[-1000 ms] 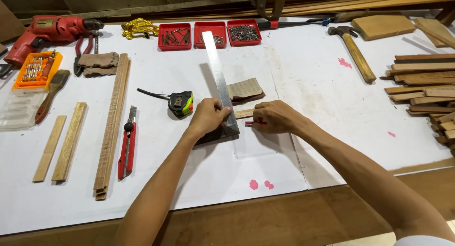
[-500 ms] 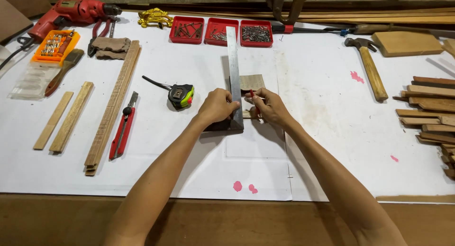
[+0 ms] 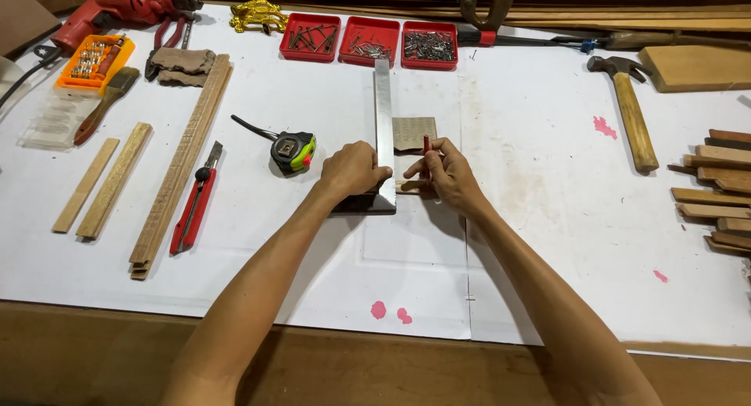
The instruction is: Measure pieces of wood and mark them with a pencil on a workbench.
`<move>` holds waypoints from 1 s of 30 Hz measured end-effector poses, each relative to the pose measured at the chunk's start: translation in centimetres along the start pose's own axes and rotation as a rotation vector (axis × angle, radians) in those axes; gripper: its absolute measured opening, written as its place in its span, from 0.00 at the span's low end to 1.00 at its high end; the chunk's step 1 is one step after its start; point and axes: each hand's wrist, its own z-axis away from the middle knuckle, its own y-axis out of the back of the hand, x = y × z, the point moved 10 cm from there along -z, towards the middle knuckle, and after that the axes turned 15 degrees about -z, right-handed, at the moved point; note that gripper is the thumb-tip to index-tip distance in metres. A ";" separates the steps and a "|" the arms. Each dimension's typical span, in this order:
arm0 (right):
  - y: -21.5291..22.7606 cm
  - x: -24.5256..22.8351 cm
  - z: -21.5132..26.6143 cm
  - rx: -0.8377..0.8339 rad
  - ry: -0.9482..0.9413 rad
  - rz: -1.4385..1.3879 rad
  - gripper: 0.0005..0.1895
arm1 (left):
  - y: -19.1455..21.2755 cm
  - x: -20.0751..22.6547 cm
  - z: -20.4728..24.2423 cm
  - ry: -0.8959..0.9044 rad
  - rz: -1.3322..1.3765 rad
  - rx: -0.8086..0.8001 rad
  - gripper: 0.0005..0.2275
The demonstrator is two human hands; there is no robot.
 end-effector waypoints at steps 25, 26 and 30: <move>-0.4 -0.5 -0.6 -0.009 0.041 0.266 0.03 | 0.9 1.1 -2.0 -0.156 -0.177 -0.007 0.19; -0.2 -0.6 -0.5 0.055 -0.040 0.194 0.03 | 0.9 1.1 -1.9 -0.150 -0.158 -0.009 0.19; -1.0 -0.9 -0.1 0.059 -0.111 -0.076 0.08 | 1.0 1.1 -1.7 -0.172 -0.149 0.005 0.18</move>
